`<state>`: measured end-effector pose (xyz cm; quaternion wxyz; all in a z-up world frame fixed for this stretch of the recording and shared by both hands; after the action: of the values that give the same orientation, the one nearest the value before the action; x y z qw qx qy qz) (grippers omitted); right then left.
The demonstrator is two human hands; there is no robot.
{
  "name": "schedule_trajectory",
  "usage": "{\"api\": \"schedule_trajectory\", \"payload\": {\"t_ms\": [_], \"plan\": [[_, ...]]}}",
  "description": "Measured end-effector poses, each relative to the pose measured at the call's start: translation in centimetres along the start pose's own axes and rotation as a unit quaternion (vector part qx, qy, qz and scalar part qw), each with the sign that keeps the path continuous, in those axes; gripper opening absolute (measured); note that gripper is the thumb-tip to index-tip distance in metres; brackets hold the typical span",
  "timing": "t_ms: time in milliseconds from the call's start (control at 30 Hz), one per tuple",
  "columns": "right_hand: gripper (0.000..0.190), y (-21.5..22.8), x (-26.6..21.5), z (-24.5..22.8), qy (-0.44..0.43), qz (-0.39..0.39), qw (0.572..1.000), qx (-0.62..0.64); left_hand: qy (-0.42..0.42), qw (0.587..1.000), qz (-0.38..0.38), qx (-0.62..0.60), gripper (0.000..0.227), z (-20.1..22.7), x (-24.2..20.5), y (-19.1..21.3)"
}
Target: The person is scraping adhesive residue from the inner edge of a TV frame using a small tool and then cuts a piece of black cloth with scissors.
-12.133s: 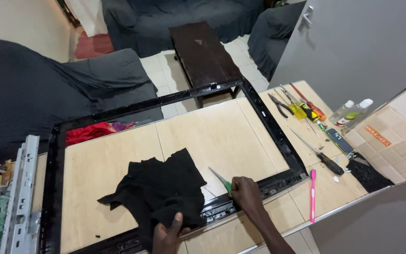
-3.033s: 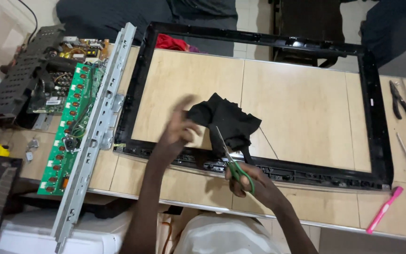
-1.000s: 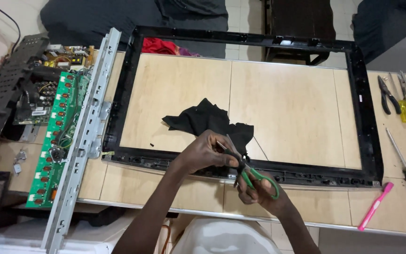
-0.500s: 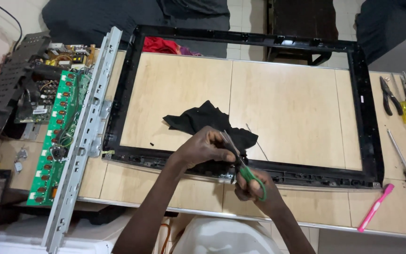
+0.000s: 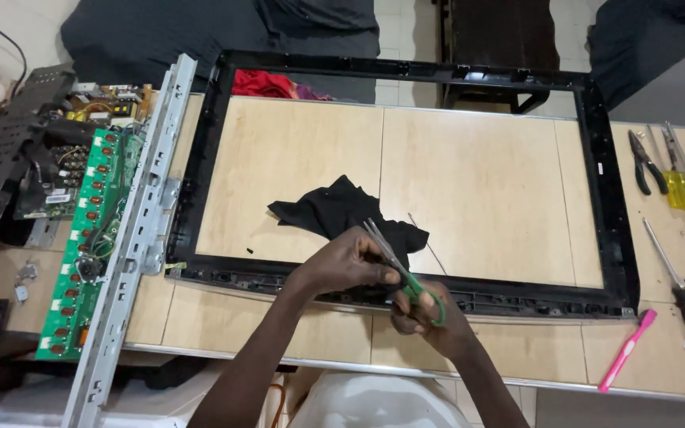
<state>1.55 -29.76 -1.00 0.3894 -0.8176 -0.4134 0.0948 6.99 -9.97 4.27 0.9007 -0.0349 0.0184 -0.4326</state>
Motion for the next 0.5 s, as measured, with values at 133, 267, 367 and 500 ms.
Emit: {"api": "schedule_trajectory", "payload": {"t_ms": [133,267,367,500], "plan": [[0.048,1.1,-0.4,-0.8,0.031,-0.011,0.992,-0.121,-0.011,0.998,0.05,-0.019,0.017,-1.5,-0.8,1.4],[0.064,1.6,-1.4,-3.6,0.093,0.151,0.954,-0.242,-0.045,0.988,0.138,-0.049,0.028,-0.3,-2.8,1.8],[0.084,2.0,0.5,-4.3,-0.025,0.199,0.923,-0.327,-0.064,0.973,0.186,-0.122,0.028,-1.4,-2.8,1.4],[0.056,1.3,5.3,-2.2,-0.079,0.223,0.858,-0.455,-0.094,0.969,0.188,-0.131,0.032,0.0,-2.7,0.0]]}}
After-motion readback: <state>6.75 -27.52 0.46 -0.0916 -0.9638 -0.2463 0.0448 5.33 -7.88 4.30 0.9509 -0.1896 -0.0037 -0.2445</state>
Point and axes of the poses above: each hand's wrist, its own x-axis towards the middle knuckle, its own y-axis out of the back of the hand, z = x × y, the point moved 2 cm from there along x, towards the middle knuckle, and after that the axes turned 11 degrees about -z, right-handed, at the moved point
